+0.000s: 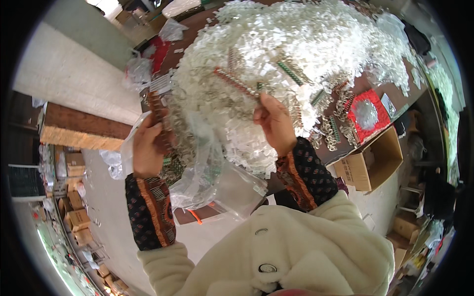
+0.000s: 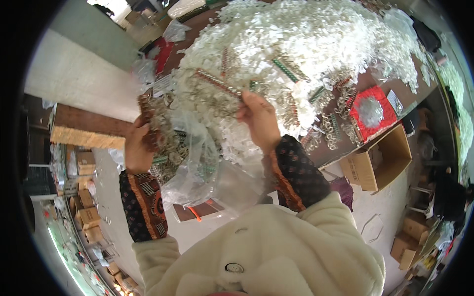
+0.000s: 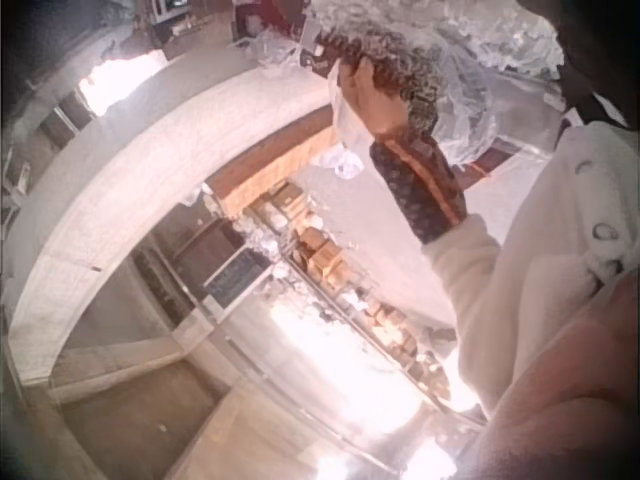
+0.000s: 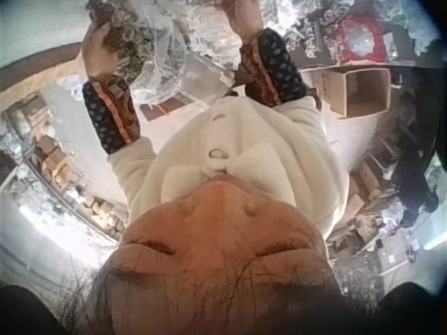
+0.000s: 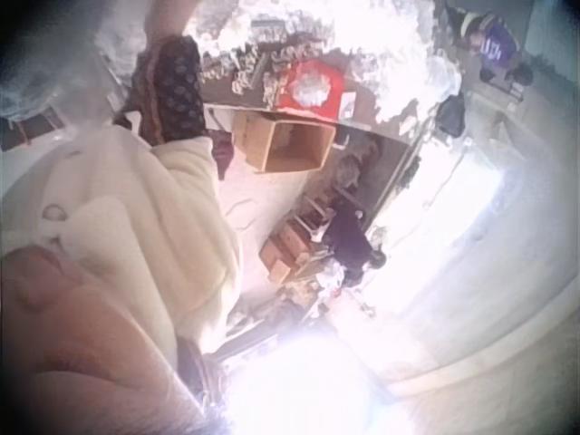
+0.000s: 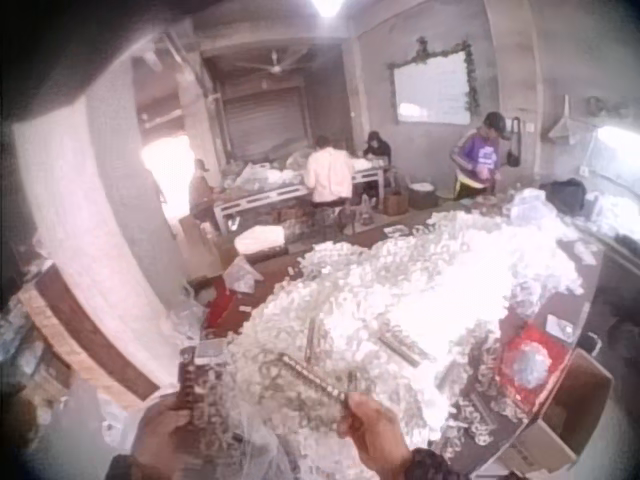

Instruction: The person assembles small metal jewelry components by hand, attaching loops to beaded strips and placing finished pieces into a plastic bag. They use pliers to cut or adjust metal loops and continue handling multiple components on a cluttered worktable.

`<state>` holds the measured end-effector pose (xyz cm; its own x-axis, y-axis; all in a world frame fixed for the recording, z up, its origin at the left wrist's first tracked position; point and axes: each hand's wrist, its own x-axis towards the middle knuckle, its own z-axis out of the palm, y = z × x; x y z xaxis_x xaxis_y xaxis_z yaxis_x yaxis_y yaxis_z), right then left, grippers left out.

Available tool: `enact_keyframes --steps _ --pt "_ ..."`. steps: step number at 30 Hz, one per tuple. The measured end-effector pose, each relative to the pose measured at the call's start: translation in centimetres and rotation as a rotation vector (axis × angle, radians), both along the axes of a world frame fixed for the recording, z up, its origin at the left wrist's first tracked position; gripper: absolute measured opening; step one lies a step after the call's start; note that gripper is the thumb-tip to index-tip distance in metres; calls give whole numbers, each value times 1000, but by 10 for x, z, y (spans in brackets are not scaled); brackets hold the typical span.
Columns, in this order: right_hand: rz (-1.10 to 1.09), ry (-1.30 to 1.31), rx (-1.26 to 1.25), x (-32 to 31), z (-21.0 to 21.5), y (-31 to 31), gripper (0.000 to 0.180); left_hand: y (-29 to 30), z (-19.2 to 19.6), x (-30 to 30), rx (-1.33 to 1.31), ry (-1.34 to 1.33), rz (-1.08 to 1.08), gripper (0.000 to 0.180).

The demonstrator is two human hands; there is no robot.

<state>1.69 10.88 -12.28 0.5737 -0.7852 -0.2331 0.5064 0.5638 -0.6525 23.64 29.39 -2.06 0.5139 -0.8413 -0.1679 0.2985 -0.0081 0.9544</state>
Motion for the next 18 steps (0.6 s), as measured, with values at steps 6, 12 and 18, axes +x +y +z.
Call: enact_keyframes --steps 6,12,18 --pt "-268 82 -35 -115 -17 -60 24 -93 -58 -49 186 31 -81 37" --pt "-286 119 -26 -173 -40 -147 19 -112 -110 -81 155 184 160 36" --pt "-319 207 138 -147 -82 -283 22 -121 -114 -108 190 257 190 36"
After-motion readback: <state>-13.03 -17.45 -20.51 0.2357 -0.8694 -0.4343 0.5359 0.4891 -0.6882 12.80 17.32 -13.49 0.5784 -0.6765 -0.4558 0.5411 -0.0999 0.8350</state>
